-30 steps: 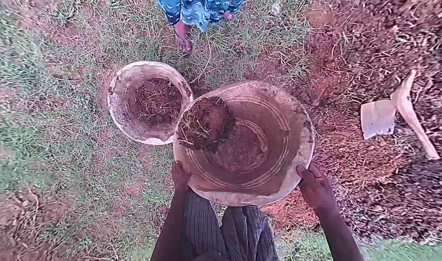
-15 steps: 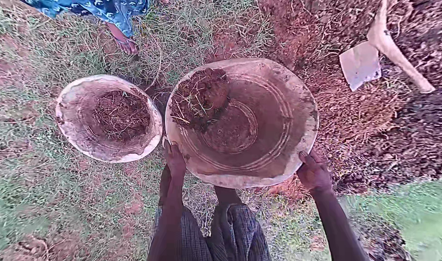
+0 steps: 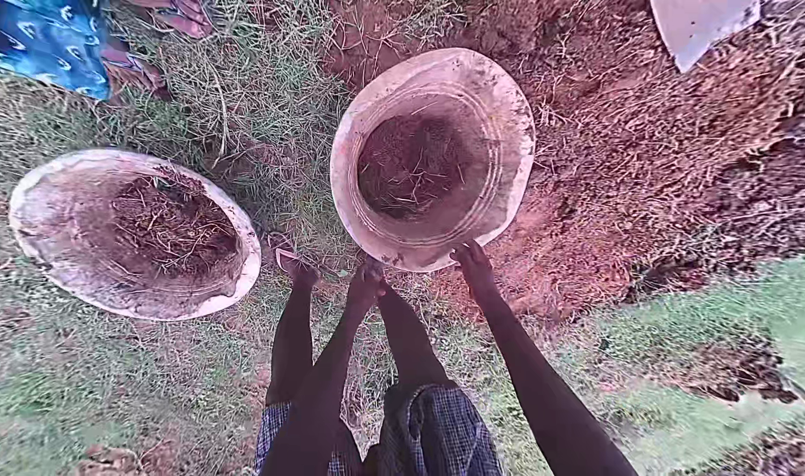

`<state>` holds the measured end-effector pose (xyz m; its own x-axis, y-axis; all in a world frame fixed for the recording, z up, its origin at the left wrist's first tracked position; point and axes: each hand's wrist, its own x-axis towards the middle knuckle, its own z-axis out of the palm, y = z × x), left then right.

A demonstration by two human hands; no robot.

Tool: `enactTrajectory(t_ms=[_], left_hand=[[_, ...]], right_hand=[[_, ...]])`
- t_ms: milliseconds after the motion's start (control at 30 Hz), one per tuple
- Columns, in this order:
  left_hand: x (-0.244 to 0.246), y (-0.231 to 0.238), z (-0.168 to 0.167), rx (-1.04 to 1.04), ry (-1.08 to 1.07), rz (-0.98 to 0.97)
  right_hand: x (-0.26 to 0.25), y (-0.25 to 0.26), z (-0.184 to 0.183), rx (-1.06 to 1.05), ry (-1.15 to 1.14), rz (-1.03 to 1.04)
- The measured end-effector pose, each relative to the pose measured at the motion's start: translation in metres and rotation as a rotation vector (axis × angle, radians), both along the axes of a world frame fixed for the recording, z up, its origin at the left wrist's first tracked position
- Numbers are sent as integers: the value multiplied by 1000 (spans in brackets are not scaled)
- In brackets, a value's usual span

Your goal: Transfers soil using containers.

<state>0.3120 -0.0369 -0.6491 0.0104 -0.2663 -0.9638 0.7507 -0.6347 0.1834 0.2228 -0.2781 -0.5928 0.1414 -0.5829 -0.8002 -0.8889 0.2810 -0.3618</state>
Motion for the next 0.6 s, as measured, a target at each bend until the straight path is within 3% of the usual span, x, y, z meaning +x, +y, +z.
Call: enactTrajectory(t_ms=[133,333,433,600], left_hand=[[3,37,10,94,-104,48],[-3,116,71,154,-242,69],[-23,133,93,143,-271,117],[-38,128,60,85,-165,-103]], right_hand=[[2,37,3,119,-3,139],[29,29,-15,57,148,421],[57,0,-54,-47,198,617],[118,-34,-159,-98,284,913]])
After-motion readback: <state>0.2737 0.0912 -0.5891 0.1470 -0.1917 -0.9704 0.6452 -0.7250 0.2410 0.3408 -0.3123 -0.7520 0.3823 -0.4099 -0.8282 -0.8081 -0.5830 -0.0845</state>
